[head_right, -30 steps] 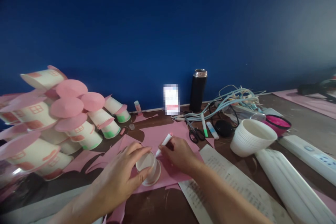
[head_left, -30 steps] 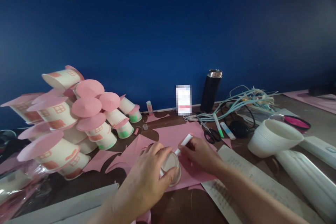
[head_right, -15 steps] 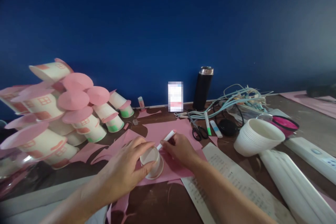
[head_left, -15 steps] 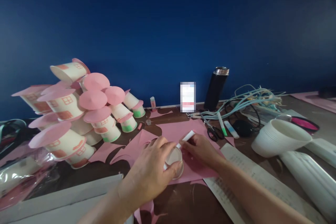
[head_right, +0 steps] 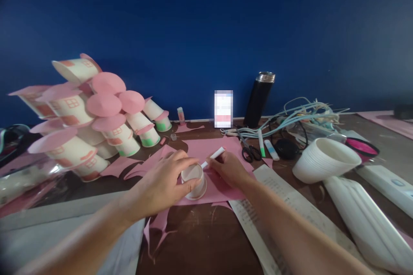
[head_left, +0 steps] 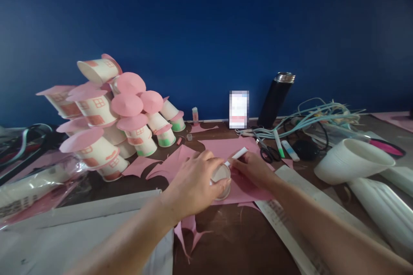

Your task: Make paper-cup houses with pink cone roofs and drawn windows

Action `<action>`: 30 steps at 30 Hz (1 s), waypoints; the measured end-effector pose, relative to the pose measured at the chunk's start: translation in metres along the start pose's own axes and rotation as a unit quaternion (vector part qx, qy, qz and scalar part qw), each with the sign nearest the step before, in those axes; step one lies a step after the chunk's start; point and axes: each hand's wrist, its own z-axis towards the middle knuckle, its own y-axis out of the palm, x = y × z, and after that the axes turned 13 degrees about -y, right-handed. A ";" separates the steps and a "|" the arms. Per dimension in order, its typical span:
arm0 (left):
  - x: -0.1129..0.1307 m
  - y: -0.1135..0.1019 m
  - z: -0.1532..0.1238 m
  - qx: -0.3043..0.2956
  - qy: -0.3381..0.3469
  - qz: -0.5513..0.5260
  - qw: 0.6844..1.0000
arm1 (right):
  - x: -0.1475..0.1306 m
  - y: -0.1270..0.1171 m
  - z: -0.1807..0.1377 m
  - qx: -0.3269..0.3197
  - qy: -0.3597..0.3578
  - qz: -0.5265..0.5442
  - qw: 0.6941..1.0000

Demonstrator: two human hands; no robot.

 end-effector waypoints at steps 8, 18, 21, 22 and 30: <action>0.005 -0.006 0.004 -0.016 0.008 0.044 0.999 | -0.015 -0.003 0.000 -0.042 0.026 0.037 0.998; 0.007 -0.012 0.008 -0.022 0.037 0.113 0.993 | -0.002 -0.004 0.007 -0.090 0.090 0.079 0.989; 0.008 -0.013 0.009 -0.022 0.045 0.126 0.991 | -0.002 -0.004 0.010 -0.101 0.100 0.109 0.984; 0.008 -0.013 0.009 -0.021 0.047 0.128 0.991 | -0.003 -0.004 0.011 -0.104 0.106 0.117 0.982; 0.007 -0.010 0.010 -0.016 0.052 0.122 0.991 | -0.006 -0.004 0.012 -0.088 0.108 0.137 0.981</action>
